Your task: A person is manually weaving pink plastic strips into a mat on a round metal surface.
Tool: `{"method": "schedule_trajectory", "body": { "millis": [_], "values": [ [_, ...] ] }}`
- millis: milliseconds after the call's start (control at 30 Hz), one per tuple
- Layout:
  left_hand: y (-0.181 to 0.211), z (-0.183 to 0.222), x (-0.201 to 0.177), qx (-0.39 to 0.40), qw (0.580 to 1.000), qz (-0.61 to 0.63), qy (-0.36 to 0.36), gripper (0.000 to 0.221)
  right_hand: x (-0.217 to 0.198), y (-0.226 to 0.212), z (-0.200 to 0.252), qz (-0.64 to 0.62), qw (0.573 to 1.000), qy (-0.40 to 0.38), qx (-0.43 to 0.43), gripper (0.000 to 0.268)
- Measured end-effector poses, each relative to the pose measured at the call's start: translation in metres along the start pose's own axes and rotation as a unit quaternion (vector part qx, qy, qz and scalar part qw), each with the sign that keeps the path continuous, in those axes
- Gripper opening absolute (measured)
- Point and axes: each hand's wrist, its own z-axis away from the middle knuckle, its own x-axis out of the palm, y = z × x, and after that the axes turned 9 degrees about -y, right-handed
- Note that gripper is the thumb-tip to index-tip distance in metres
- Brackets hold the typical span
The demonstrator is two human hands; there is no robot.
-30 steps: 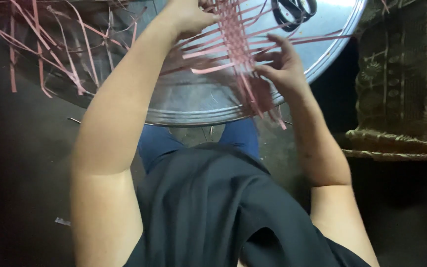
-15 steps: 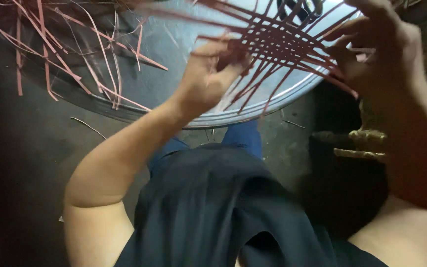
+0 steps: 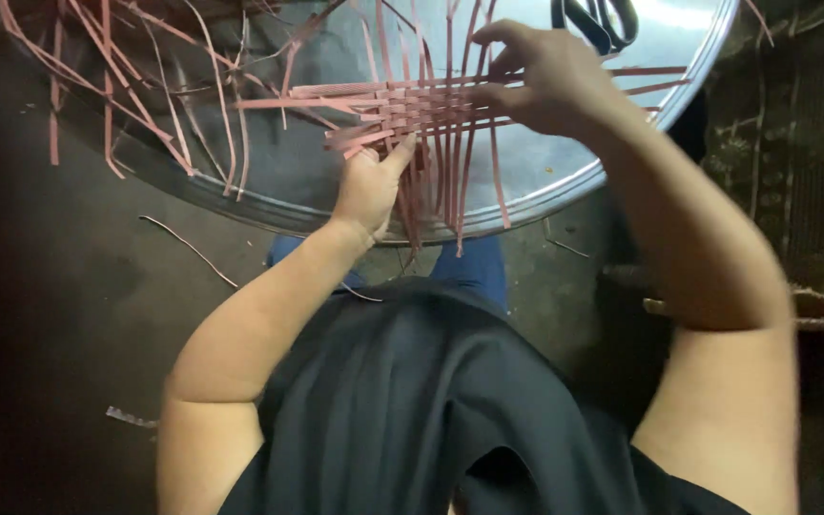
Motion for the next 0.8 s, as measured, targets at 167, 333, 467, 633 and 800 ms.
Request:
{"method": "schedule_trajectory", "body": {
  "millis": [167,333,467,633,800],
  "values": [
    [0.025,0.002,-0.012,0.013,0.999,-0.032,-0.028,0.013,0.042,0.012,-0.021,0.002,0.999,0.043,0.002,0.049],
    [0.036,0.010,-0.016,-0.094,0.991,-0.071,-0.064,0.022,0.047,0.005,-0.016,-0.088,0.994,0.062,0.022,0.047],
    [0.022,0.002,-0.015,-0.133,0.974,-0.184,0.013,0.049,0.072,0.020,-0.014,0.008,0.969,0.228,-0.095,0.043],
    [0.005,-0.017,-0.011,-0.094,0.969,-0.223,0.049,0.047,0.102,0.009,-0.011,0.074,0.992,0.073,-0.074,0.068],
    [0.018,0.001,0.004,0.015,0.999,-0.002,-0.036,0.025,0.097,-0.006,-0.006,0.030,0.999,0.019,-0.040,0.079]
  ]
}}
